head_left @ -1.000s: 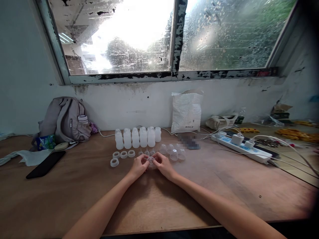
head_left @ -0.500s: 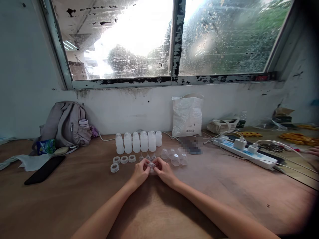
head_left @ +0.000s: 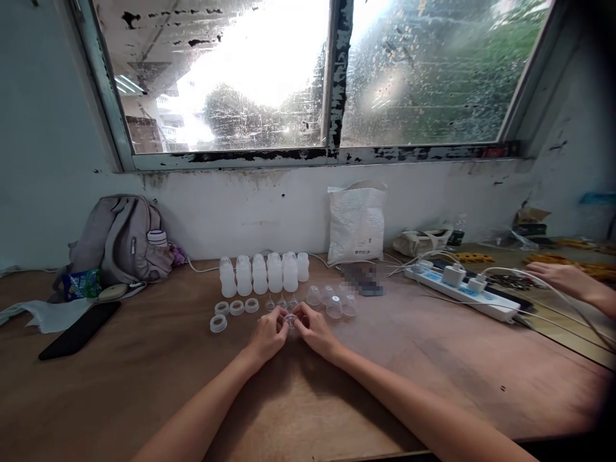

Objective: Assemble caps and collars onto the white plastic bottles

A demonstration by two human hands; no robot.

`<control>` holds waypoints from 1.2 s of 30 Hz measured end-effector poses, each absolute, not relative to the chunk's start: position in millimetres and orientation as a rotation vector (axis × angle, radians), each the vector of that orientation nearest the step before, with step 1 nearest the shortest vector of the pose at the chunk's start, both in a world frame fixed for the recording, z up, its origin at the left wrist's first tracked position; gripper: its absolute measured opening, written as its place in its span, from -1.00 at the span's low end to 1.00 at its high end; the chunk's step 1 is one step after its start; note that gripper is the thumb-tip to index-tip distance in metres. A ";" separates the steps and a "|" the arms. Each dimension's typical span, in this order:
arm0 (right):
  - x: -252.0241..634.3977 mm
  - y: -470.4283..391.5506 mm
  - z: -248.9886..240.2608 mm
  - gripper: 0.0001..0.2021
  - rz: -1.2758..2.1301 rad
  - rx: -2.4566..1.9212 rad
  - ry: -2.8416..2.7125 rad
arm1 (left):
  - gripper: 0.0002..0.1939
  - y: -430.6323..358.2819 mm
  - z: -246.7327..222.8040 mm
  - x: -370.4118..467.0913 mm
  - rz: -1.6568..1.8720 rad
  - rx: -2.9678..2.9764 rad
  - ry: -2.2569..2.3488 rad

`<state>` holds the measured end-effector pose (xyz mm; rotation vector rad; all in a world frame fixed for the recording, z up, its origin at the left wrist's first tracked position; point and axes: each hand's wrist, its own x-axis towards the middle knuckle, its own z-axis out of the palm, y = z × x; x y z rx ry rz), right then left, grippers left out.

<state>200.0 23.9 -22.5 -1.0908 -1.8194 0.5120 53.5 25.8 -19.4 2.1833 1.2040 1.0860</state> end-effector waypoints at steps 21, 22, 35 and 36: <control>200.5 24.2 -21.3 -0.80 0.599 -1.067 -1.837 | -0.75 33.6 -27.0 52.9 1.154 2.155 1.172; 200.8 24.7 -22.2 -0.80 0.595 -1.073 -1.838 | -0.74 34.4 -28.0 52.7 1.157 2.141 1.151; 201.9 30.3 -32.3 -0.85 0.722 -1.116 -1.724 | -0.78 31.8 -26.9 56.4 1.125 2.122 1.205; 202.1 30.1 -32.7 -0.85 0.734 -1.107 -1.716 | -0.78 31.4 -26.5 56.8 1.128 2.115 1.211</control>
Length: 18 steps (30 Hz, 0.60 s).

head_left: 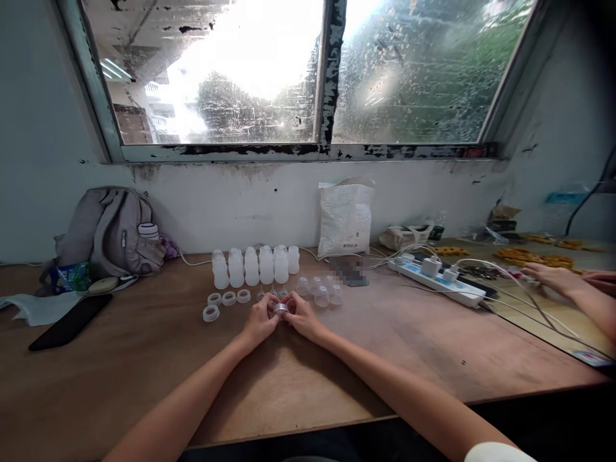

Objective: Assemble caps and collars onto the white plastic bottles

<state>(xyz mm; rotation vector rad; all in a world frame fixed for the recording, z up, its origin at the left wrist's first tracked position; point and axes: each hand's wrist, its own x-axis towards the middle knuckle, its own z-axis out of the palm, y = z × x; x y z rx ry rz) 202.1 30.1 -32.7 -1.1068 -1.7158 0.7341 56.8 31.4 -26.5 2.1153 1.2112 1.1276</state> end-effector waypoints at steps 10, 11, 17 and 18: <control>201.9 27.2 -30.0 -0.88 0.787 -1.047 -1.723 | -0.85 31.7 -24.3 54.9 1.179 2.129 1.218; 202.0 25.8 -28.8 -0.89 0.776 -1.047 -1.725 | -0.86 30.7 -23.7 54.4 1.185 2.141 1.217; 200.4 19.5 -24.8 -0.98 0.600 -1.071 -1.783 | -0.91 23.6 -21.3 56.2 1.205 2.225 1.244; 199.8 19.0 -24.5 -0.97 0.575 -1.066 -1.791 | -0.92 22.7 -21.0 56.6 1.207 2.237 1.250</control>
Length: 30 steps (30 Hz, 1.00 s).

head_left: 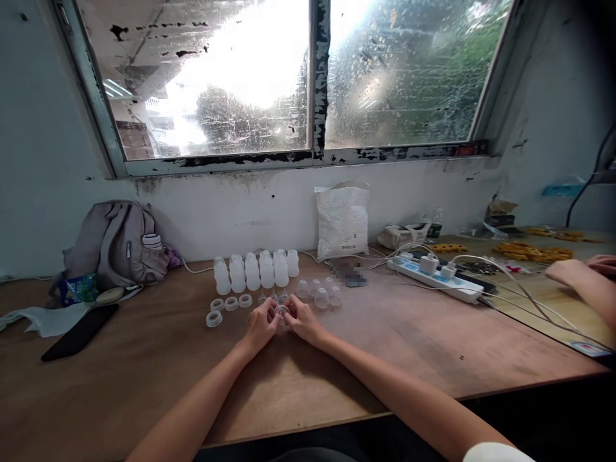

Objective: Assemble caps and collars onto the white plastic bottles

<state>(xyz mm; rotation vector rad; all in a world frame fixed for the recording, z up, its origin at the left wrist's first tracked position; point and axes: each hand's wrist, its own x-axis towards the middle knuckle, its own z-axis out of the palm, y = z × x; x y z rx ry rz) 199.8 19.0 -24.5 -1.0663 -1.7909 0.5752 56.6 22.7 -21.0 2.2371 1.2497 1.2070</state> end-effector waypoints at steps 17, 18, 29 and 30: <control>199.1 6.7 -23.6 -0.78 0.510 -0.891 -1.993 | -0.87 21.4 -18.7 47.6 1.012 2.503 1.572; 199.0 7.3 -24.2 -0.78 0.515 -0.901 -1.989 | -0.87 22.1 -19.5 47.5 1.013 2.510 1.589; 194.4 10.5 -24.1 -0.82 0.791 -0.907 -1.828 | -0.85 29.6 -24.5 40.7 1.087 2.573 1.529; 193.7 12.2 -24.8 -0.82 0.844 -0.916 -1.783 | -0.85 29.8 -24.6 40.3 1.108 2.560 1.529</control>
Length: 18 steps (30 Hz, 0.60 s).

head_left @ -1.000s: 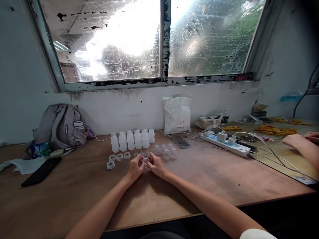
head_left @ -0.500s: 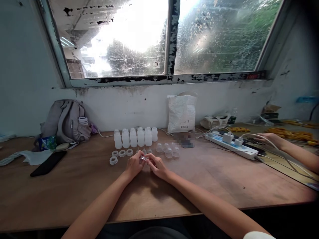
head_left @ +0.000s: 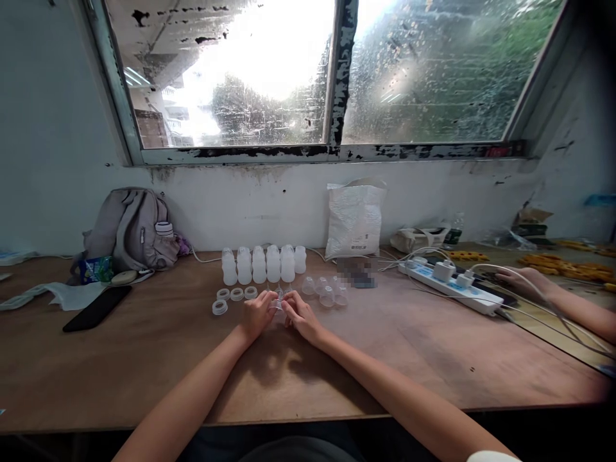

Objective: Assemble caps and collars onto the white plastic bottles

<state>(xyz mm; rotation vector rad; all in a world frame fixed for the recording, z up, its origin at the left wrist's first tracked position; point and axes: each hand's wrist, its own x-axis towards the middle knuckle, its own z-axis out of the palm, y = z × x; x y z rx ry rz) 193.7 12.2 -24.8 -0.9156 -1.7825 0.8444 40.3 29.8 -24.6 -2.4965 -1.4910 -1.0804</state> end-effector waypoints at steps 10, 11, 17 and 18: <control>197.7 23.2 -25.7 -0.72 1.164 -0.932 -1.515 | -0.85 31.5 -24.2 37.7 -1.227 -2.451 -1.572; 198.2 23.2 -25.8 -0.73 1.153 -0.931 -1.536 | -0.86 31.7 -24.4 37.7 -1.219 -2.472 -1.566; 201.1 28.2 -30.2 -0.68 1.022 -0.988 -1.567 | -0.88 34.0 -24.8 38.1 -1.164 -2.624 -1.496; 202.4 29.8 -30.8 -0.67 0.989 -1.002 -1.563 | -0.86 33.8 -24.0 38.4 -1.166 -2.651 -1.478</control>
